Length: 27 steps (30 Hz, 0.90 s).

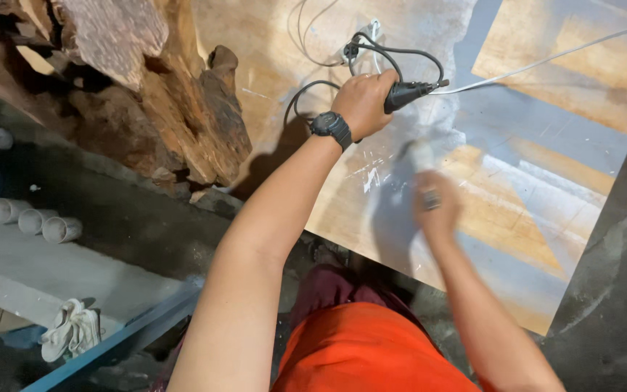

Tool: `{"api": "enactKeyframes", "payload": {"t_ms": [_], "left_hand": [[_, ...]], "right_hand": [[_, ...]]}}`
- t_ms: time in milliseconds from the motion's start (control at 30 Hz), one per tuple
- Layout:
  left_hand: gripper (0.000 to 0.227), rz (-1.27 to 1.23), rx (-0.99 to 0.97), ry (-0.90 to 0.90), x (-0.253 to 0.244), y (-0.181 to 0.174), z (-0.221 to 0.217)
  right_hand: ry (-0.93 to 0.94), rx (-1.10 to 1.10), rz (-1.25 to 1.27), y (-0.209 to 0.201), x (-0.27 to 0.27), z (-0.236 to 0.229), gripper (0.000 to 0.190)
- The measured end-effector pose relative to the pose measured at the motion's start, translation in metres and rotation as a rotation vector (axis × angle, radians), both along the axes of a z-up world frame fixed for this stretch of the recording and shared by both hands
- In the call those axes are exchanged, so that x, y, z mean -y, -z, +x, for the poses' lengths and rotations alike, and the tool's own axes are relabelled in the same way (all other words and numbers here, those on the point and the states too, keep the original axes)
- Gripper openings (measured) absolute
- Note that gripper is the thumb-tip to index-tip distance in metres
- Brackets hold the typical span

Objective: The person cleans and sands a large piece of decorative driftwood. They use a rotary tool to reach into crevices and then brush away dust with a paintbrush.

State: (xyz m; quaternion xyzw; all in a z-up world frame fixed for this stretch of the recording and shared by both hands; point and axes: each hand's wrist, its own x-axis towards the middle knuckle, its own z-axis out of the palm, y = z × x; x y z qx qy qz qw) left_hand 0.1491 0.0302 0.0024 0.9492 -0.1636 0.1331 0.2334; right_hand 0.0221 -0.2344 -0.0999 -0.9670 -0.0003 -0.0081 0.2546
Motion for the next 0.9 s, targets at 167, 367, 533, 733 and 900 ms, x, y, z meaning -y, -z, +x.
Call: {"api": "enactKeyframes", "payload": {"t_ms": [167, 367, 533, 733, 900], "left_hand": [[0.048, 0.075, -0.055, -0.025, 0.016, 0.004, 0.006], [0.042, 0.07, -0.095, -0.043, 0.027, 0.004, 0.001], [0.041, 0.046, -0.151, -0.067, 0.034, 0.017, -0.011], [0.038, 0.033, -0.371, -0.124, 0.082, 0.023, 0.001], [0.039, 0.021, -0.465, -0.053, 0.11, 0.02, 0.007]], "right_hand": [[-0.977, -0.124, 0.738, -0.049, -0.093, -0.124, 0.027], [-0.304, -0.06, 0.56, -0.02, 0.037, -0.025, 0.015], [0.373, 0.408, 0.426, 0.04, 0.253, -0.014, 0.016], [0.141, 0.017, 0.337, 0.016, 0.06, -0.08, 0.04], [-0.046, -0.195, 0.699, 0.023, 0.08, -0.086, 0.014]]}}
